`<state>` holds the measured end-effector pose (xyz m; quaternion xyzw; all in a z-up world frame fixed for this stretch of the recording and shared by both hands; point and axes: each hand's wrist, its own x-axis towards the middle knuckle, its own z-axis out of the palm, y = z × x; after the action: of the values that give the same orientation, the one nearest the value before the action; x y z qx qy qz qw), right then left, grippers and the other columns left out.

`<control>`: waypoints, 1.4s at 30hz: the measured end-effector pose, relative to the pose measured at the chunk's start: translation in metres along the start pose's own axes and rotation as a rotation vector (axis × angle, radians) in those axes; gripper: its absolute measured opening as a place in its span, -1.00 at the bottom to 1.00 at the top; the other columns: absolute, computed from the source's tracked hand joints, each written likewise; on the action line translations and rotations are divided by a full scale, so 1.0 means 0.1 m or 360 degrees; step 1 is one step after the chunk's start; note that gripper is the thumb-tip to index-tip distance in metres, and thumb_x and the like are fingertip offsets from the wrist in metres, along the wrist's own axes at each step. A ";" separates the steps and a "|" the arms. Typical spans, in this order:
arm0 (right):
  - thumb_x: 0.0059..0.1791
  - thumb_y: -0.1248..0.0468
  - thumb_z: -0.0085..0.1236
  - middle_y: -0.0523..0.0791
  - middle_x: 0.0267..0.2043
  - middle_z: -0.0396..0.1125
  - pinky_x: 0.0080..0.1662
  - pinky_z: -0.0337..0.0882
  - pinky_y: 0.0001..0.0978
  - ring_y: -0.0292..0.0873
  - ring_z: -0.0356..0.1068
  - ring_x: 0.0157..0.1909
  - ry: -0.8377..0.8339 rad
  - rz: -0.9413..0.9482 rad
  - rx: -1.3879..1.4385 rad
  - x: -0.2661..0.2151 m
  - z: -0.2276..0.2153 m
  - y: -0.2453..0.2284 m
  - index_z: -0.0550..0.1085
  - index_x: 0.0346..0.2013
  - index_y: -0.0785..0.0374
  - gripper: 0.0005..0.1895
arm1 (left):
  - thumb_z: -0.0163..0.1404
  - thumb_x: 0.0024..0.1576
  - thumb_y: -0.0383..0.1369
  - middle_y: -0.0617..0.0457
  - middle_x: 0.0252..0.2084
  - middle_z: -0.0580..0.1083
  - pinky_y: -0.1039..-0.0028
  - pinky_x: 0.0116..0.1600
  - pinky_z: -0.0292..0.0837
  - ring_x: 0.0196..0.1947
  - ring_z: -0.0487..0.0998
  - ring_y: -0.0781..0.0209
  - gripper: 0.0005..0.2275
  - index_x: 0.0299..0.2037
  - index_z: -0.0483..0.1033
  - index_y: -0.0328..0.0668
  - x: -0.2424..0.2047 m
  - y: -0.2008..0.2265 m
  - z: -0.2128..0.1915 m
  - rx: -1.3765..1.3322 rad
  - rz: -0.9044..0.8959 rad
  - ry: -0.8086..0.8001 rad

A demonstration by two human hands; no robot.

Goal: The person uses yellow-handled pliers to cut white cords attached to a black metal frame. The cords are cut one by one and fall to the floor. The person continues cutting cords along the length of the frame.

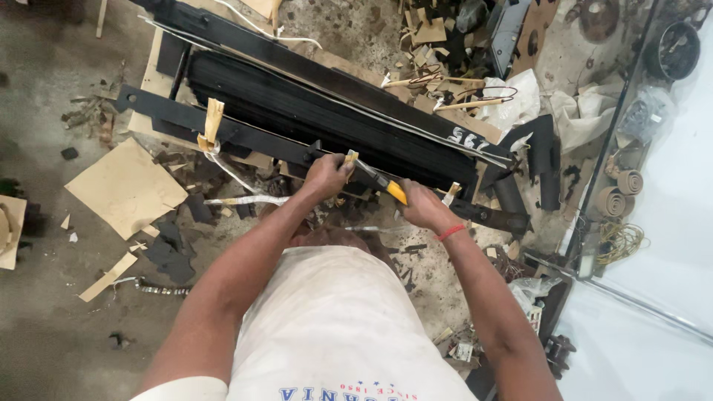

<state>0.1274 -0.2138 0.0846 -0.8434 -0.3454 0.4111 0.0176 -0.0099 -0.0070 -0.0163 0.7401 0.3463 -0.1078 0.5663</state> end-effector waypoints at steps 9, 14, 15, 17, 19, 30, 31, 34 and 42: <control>-0.17 0.23 0.17 0.28 -0.15 0.45 -0.03 0.44 0.01 0.29 0.47 -0.07 -0.0046 0.0143 0.0232 0.02 0.17 -0.13 0.37 0.00 0.40 -0.51 | 0.14 0.12 -0.15 -0.12 -0.19 0.65 0.26 -0.06 0.53 -0.19 0.70 0.03 -0.66 -0.01 0.64 -0.19 0.00 -0.11 0.13 -0.0350 -0.0016 0.0225; -0.20 0.29 0.17 0.27 -0.19 0.45 -0.06 0.43 0.02 0.31 0.47 -0.10 0.0140 0.0302 0.0452 -0.21 0.51 -0.35 0.36 0.03 0.39 -0.48 | 0.20 0.05 -0.18 -0.08 -0.24 0.66 0.30 -0.10 0.54 -0.24 0.71 0.07 -0.70 -0.11 0.68 -0.18 -0.08 -0.09 0.25 -0.0453 -0.0186 0.0330; -0.21 0.29 0.18 0.28 -0.18 0.44 -0.05 0.42 0.02 0.31 0.46 -0.08 0.0156 0.0317 0.0448 -0.26 0.55 -0.39 0.37 0.03 0.39 -0.47 | 0.20 0.06 -0.18 -0.10 -0.23 0.66 0.29 -0.09 0.55 -0.22 0.71 0.04 -0.70 -0.11 0.68 -0.18 -0.11 -0.06 0.26 -0.0417 -0.0205 0.0337; -0.23 0.30 0.21 0.30 -0.17 0.43 -0.02 0.41 0.02 0.32 0.44 -0.05 0.0218 0.0322 0.0424 -0.19 0.49 -0.46 0.38 0.02 0.39 -0.46 | 0.19 0.07 -0.18 -0.14 -0.22 0.64 0.23 -0.07 0.53 -0.19 0.68 -0.04 -0.72 -0.11 0.68 -0.16 -0.02 0.04 0.18 -0.0339 -0.0186 0.0398; -0.24 0.29 0.19 0.26 -0.16 0.45 -0.06 0.45 -0.01 0.27 0.48 -0.08 0.0163 0.0355 0.0487 -0.20 0.44 -0.48 0.38 0.08 0.36 -0.41 | 0.17 0.08 -0.20 -0.19 -0.23 0.62 0.15 -0.06 0.50 -0.17 0.64 -0.15 -0.74 -0.12 0.67 -0.14 -0.06 0.11 0.20 -0.0246 -0.0156 0.0460; -0.13 0.30 0.01 0.19 -0.11 0.48 -0.16 0.49 -0.01 0.18 0.56 -0.17 -0.0180 0.0596 0.0403 -0.23 0.00 -0.70 0.40 0.11 0.33 -0.50 | 0.01 0.21 -0.23 -0.26 -0.26 0.58 -0.01 -0.07 0.43 -0.16 0.59 -0.30 -0.77 -0.16 0.60 -0.24 -0.07 0.10 0.18 0.0034 0.0114 0.0399; -0.14 0.30 0.00 0.18 -0.09 0.46 -0.17 0.51 -0.01 0.18 0.56 -0.16 -0.0196 0.0612 0.0380 -0.23 -0.06 -0.68 0.35 0.17 0.30 -0.45 | 0.02 0.21 -0.22 -0.25 -0.25 0.59 0.01 -0.06 0.44 -0.16 0.60 -0.28 -0.76 -0.15 0.62 -0.23 -0.04 0.10 0.16 0.0020 0.0110 0.0377; -0.14 0.32 0.01 0.20 -0.05 0.42 -0.15 0.51 -0.01 0.19 0.53 -0.11 -0.0135 0.0523 0.0382 -0.20 -0.02 -0.63 0.29 0.22 0.30 -0.40 | 0.12 0.12 -0.13 -0.20 -0.26 0.61 0.11 -0.07 0.49 -0.20 0.64 -0.18 -0.66 -0.05 0.61 -0.19 -0.02 -0.06 0.07 -0.0161 0.0131 0.0269; -0.18 0.40 0.00 0.26 -0.09 0.44 -0.03 0.40 0.03 0.31 0.44 0.01 0.0013 0.0222 0.0295 -0.06 0.25 -0.25 0.40 0.08 0.31 -0.50 | 0.11 0.17 -0.11 0.03 -0.33 0.63 0.36 -0.38 0.48 -0.43 0.59 0.26 -0.64 -0.05 0.66 -0.26 0.22 -0.25 -0.04 -0.0543 0.0004 -0.0310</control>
<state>0.0928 -0.2050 0.0803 -0.8619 -0.2463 0.4379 0.0682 -0.0104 0.0088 -0.0465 0.6197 0.3023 -0.1179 0.7146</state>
